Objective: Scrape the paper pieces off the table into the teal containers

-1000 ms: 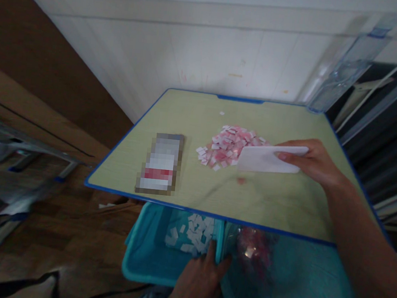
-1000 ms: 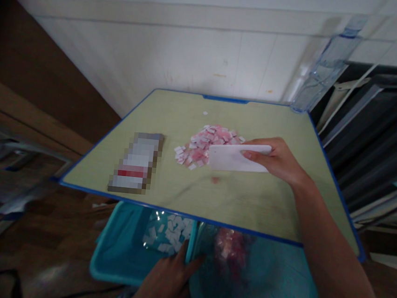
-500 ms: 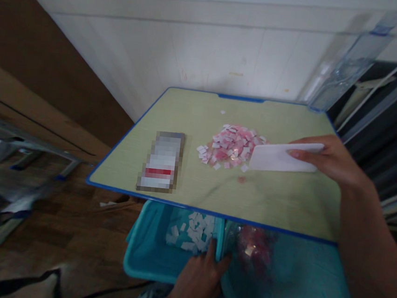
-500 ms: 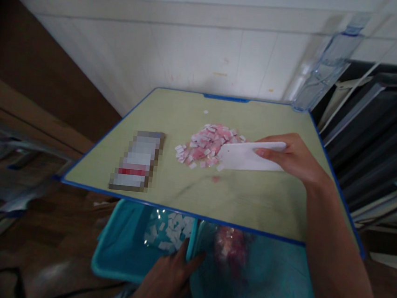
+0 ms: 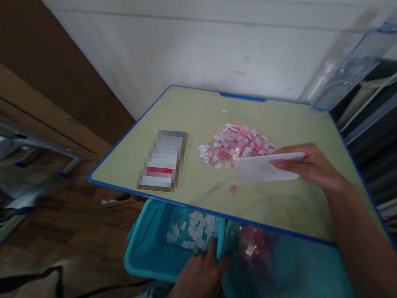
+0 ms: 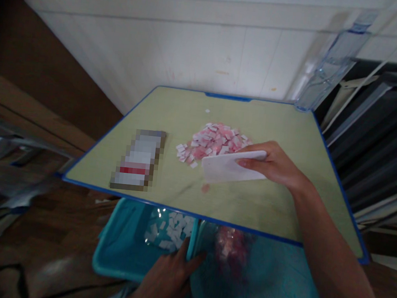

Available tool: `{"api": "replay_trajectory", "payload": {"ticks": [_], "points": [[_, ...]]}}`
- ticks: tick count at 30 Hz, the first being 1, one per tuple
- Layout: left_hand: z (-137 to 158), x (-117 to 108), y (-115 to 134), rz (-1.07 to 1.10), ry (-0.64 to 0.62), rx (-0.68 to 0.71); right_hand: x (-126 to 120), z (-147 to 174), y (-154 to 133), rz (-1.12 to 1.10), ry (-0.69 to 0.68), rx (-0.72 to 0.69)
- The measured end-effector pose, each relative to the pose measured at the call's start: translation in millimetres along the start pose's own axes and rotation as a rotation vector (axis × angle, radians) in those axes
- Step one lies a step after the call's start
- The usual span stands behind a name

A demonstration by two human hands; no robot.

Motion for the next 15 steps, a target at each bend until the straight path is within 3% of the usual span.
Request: {"api": "replay_trajectory", "payload": {"ticks": [3, 7, 9, 15], "points": [[1, 0, 0, -0.002, -0.017, 0.003, 2, -2, 3, -0.057, 0.013, -0.007], [1, -1, 0, -0.015, -0.028, -0.007, -21, -2, 20, -0.104, 0.231, 0.028], [1, -1, 0, -0.015, -0.029, -0.010, -29, -2, 29, -0.116, 0.277, 0.062], [0, 2, -1, -0.026, -0.016, -0.011, -31, 0, 30, -0.053, 0.139, 0.095]]}}
Point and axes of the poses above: each hand's wrist, its own z-axis away from the middle knuckle, its own x-axis out of the palm, y = z × x, the point moved 5 cm from there along -z, towards the middle knuckle, and after that the axes turned 3 degrees about -x, right-handed, at the moved point
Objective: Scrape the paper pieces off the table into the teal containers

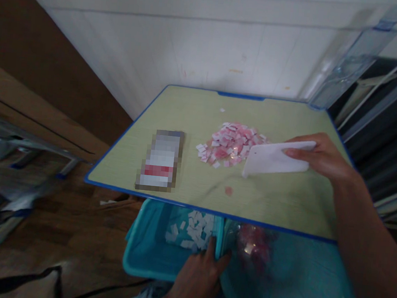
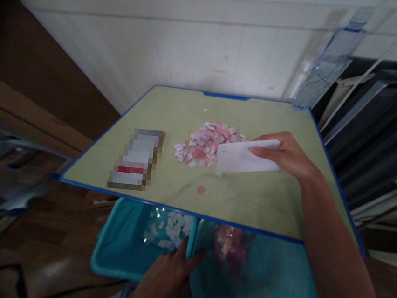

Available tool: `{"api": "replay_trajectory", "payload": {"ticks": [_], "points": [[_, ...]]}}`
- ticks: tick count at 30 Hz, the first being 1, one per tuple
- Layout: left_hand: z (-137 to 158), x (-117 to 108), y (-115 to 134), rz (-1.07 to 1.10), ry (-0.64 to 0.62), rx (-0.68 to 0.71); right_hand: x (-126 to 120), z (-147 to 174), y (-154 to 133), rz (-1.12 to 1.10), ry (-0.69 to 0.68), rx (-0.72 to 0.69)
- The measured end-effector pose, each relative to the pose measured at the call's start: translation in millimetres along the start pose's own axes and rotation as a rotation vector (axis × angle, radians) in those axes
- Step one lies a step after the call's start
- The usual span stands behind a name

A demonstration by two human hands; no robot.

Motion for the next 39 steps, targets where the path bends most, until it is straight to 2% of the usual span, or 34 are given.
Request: {"api": "replay_trajectory", "payload": {"ticks": [3, 8, 15, 19, 24, 31, 39], "points": [[0, 0, 0, 0.008, -0.002, -0.008, -5, 3, -2, 0.041, -0.021, -0.009], [1, -3, 0, 0.030, -0.044, -0.027, -19, 6, -2, 0.048, 0.101, -0.038], [1, -5, 1, 0.034, -0.035, -0.015, -13, 7, -4, 0.080, -0.033, 0.021], [0, -4, 1, 0.012, -0.037, -0.017, -13, 9, -6, 0.085, -0.058, 0.037], [0, -3, 1, 0.007, -0.013, -0.009, -9, 10, -7, 0.046, -0.154, 0.019], [0, -3, 0, 0.014, -0.006, -0.002, -14, 6, -1, 0.040, -0.013, 0.038], [0, -4, 0, 0.001, -0.058, -0.031, 5, 7, -11, -0.001, -0.160, -0.001]]}}
Point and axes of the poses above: each hand's wrist, its own z-axis away from the middle knuckle, its own x-axis out of the palm, y = z × x, the point moved 5 cm from there along -z, towards the middle knuckle, and after that the axes turned 3 degrees about -x, right-handed, at the moved point
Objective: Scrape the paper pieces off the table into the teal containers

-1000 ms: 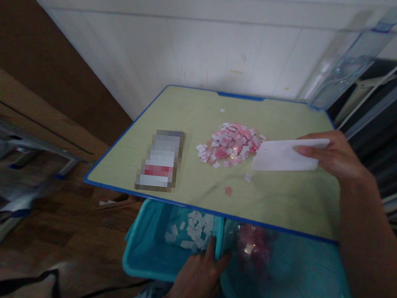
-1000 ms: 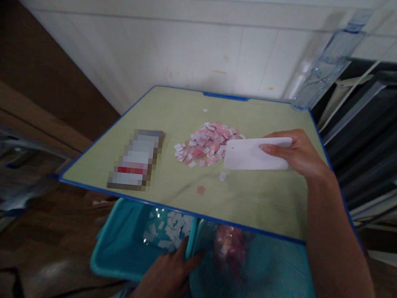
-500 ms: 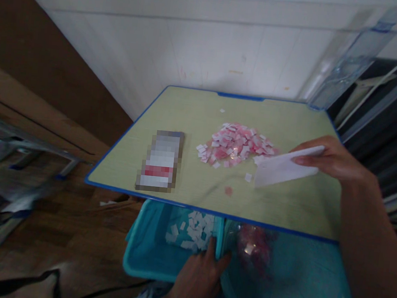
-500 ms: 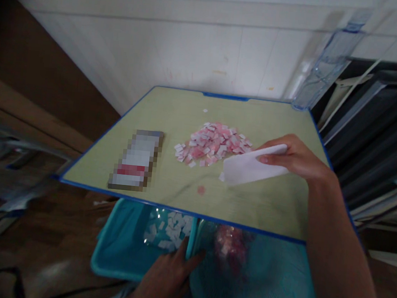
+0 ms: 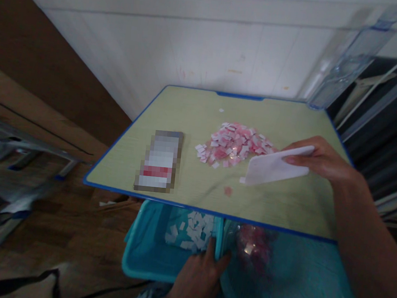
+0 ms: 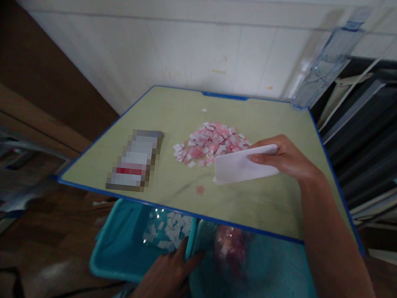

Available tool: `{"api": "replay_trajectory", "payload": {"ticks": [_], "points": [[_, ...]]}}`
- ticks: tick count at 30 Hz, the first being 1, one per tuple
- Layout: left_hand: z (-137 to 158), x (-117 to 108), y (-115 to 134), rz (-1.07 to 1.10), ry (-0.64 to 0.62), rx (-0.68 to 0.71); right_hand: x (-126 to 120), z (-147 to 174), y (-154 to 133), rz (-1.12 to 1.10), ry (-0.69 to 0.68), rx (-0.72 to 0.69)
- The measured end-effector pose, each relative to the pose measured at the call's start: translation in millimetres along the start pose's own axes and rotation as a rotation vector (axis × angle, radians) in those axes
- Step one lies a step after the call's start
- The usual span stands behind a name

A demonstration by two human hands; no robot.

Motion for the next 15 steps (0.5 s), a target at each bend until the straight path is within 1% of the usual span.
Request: {"api": "replay_trajectory", "payload": {"ticks": [1, 4, 6, 10, 15], "points": [[0.0, -0.2, 0.0, 0.001, -0.005, -0.004, -0.8, -0.1, 0.1, 0.004, 0.018, -0.005], [0.0, -0.5, 0.4, 0.019, -0.010, -0.001, -7.6, 0.3, 2.3, 0.012, 0.126, -0.009], [0.2, -0.4, 0.5, 0.022, -0.005, 0.002, -9.6, 0.4, 4.0, 0.010, 0.153, 0.000], [0.3, 0.2, 0.5, 0.001, 0.021, 0.009, -6.4, -0.2, 4.5, 0.024, 0.093, 0.031], [-0.6, 1.1, -0.2, -0.006, 0.018, 0.003, -5.0, 1.1, 1.6, 0.036, 0.043, 0.026]]}}
Point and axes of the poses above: each hand's wrist, its own z-axis away from the middle knuckle, its own x-axis out of the palm, y = z × x, the point moved 5 cm from there along -z, towards the middle knuckle, and after that the axes turned 3 degrees about -x, right-handed, at the moved point
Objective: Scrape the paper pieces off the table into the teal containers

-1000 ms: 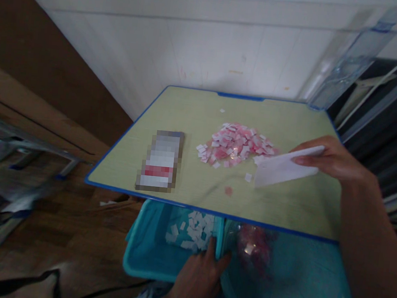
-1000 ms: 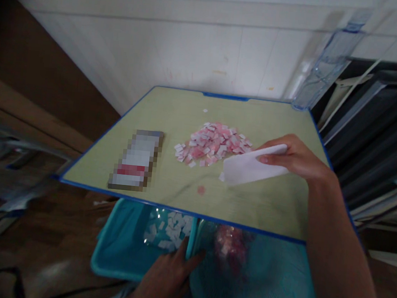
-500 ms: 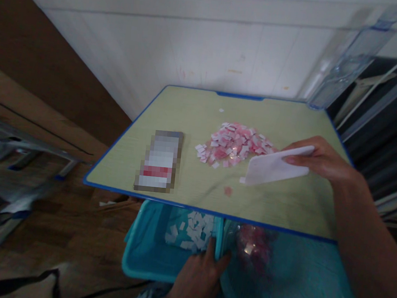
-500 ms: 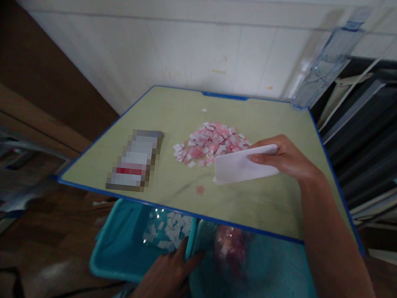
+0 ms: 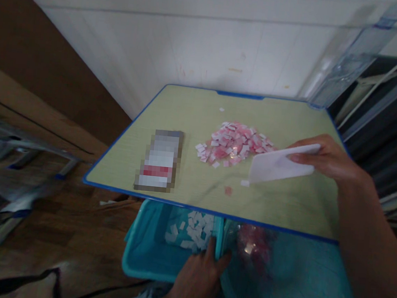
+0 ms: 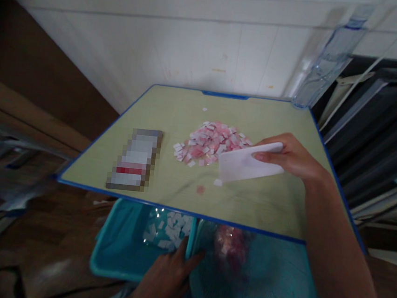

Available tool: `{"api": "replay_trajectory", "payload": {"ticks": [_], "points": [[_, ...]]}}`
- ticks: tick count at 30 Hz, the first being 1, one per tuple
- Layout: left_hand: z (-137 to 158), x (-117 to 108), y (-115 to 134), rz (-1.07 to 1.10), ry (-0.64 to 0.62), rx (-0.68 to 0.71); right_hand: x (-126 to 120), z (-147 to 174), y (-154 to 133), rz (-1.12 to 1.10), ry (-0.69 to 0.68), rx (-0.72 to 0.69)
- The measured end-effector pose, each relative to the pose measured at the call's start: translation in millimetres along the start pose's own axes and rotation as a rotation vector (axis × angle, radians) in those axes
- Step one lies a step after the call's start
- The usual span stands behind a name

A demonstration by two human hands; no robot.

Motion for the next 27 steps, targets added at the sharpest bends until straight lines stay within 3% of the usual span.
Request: {"api": "replay_trajectory", "payload": {"ticks": [11, 19, 27], "points": [[0.7, -1.3, 0.5, 0.024, 0.014, 0.018, -0.8, -0.5, 1.0, -0.107, 0.058, -0.003], [0.1, -1.8, 0.7, 0.040, -0.008, 0.008, 6.1, -5.1, 3.3, -0.020, -0.010, -0.021], [-0.5, 1.4, -0.3, 0.020, 0.009, 0.019, 0.7, -2.8, -3.3, 0.062, 0.080, -0.067]]}}
Point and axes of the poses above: each hand's wrist, its own z-axis away from the middle knuckle, its own x-axis out of the palm, y = z × x, the point moved 5 cm from there along -z, towards the middle knuckle, and after that the axes turned 3 degrees about -x, right-handed, at the moved point
